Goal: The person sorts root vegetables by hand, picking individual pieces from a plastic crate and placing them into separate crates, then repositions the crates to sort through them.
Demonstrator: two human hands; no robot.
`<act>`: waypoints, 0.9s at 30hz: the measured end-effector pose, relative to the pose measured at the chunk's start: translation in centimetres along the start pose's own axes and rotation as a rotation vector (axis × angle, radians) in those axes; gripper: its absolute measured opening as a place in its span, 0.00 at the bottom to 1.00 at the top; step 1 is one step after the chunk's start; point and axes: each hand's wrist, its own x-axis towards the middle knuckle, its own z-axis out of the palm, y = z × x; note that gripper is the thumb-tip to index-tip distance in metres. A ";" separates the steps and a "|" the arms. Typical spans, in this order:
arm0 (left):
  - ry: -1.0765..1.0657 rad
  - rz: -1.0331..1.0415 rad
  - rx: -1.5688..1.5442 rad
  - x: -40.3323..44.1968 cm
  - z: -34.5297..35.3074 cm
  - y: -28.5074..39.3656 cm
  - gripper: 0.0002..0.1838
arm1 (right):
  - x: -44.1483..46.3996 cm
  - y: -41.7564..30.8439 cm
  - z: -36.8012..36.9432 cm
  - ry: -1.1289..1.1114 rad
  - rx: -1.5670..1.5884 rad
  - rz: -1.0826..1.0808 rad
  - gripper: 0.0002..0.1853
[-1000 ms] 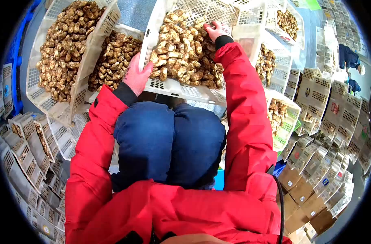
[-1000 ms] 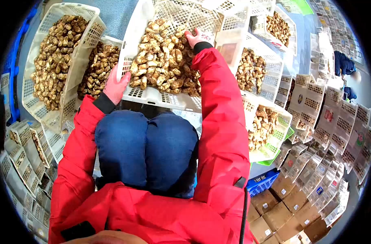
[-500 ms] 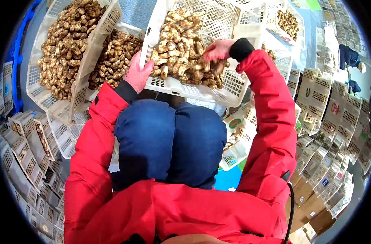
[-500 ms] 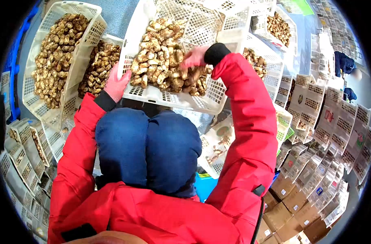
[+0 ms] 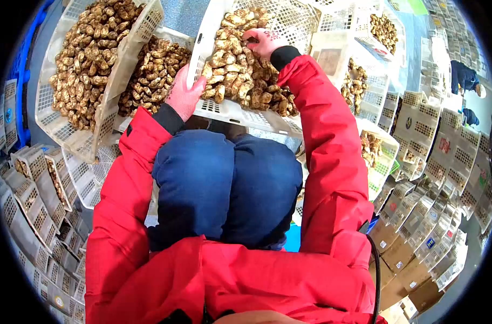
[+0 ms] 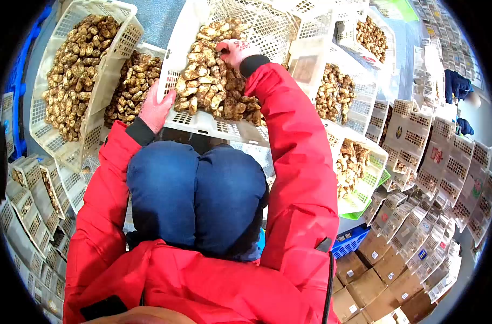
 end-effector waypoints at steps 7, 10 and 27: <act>0.017 -0.010 0.003 0.1 -0.3 -0.5 0.21 | -1.9 -0.3 -1.4 0.318 0.635 0.080 0.17; 0.007 -0.059 0.009 -0.2 -0.2 1.3 0.19 | -3.7 -0.5 -3.2 0.312 1.234 0.018 0.21; -0.017 -0.039 0.002 0.1 -0.2 0.5 0.16 | -10.0 -7.1 -3.8 -0.014 1.608 -0.183 0.32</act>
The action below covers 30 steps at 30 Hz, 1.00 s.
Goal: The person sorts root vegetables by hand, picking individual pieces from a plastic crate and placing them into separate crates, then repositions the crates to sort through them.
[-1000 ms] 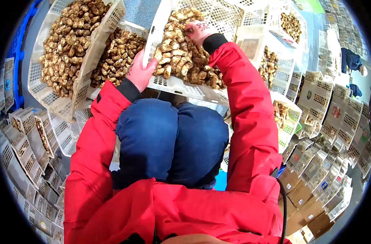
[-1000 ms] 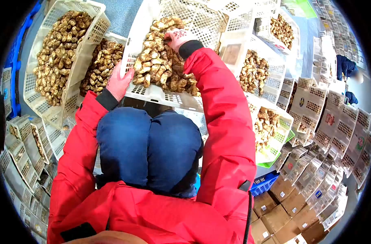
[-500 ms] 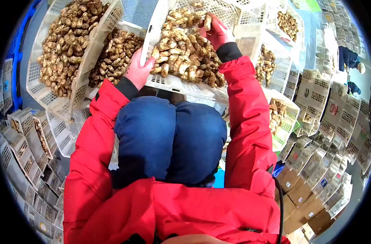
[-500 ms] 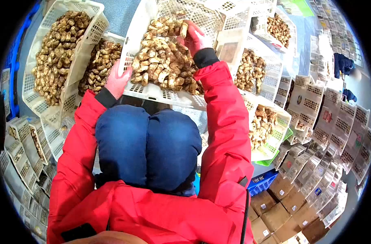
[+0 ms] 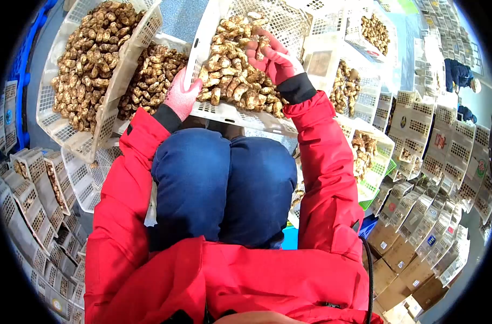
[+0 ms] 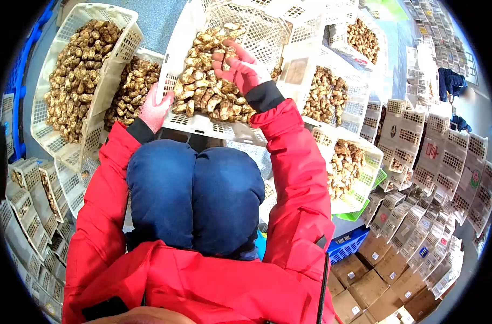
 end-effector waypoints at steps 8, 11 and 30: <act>0.010 0.014 -0.078 -0.2 0.3 0.5 0.17 | -0.5 2.1 0.2 -0.010 -0.004 0.243 0.25; 0.004 0.027 -0.049 0.0 0.0 0.0 0.18 | -0.3 2.9 -2.4 0.056 -0.512 0.324 0.21; 0.043 0.041 -0.015 0.1 -0.1 -0.7 0.20 | 4.8 -3.0 -6.4 0.071 -0.109 -0.200 0.21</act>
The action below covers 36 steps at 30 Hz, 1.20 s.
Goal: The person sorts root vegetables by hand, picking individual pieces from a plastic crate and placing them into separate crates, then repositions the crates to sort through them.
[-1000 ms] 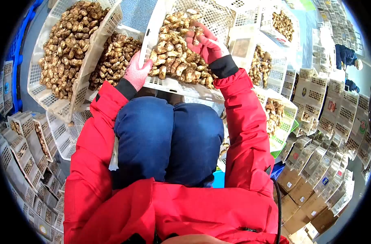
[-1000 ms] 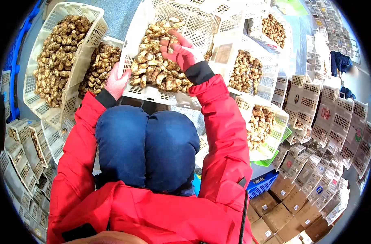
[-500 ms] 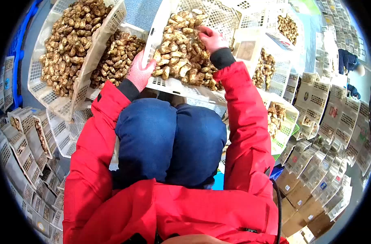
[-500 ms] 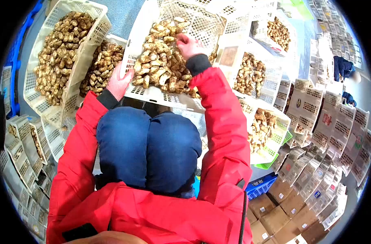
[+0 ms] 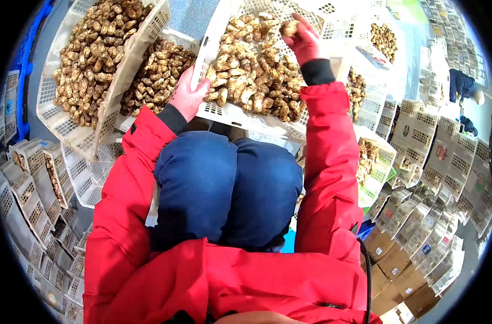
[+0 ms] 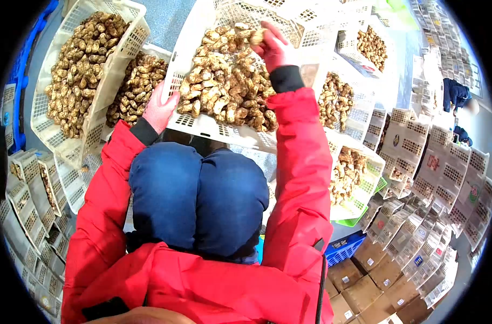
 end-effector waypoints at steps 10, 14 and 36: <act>-0.004 0.057 0.068 0.1 0.0 0.0 0.19 | -4.3 -0.4 7.2 -0.116 -0.468 0.319 0.24; -0.026 -0.055 -0.030 -0.3 0.1 0.8 0.20 | -0.4 1.8 1.3 0.260 -0.922 0.228 0.20; 0.004 0.000 -0.059 -0.3 0.3 0.7 0.17 | -1.6 -3.4 3.7 0.096 0.058 -0.220 0.22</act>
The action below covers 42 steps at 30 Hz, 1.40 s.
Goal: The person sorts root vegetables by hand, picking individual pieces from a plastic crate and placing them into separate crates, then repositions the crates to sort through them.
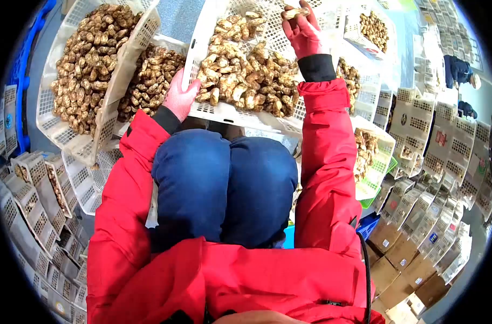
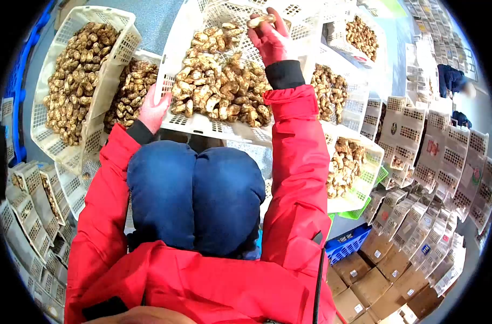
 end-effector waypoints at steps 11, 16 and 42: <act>0.025 -0.012 -0.041 0.1 0.1 -0.2 0.14 | -5.2 -4.1 -0.1 -0.089 -0.064 0.233 0.28; 0.014 -0.033 -0.118 0.2 0.1 -0.5 0.14 | -7.1 -4.8 2.7 -0.003 -0.090 0.191 0.30; 0.025 -0.007 -0.035 0.2 -0.1 -0.5 0.14 | -8.0 -4.7 -0.6 0.238 -0.835 0.089 0.28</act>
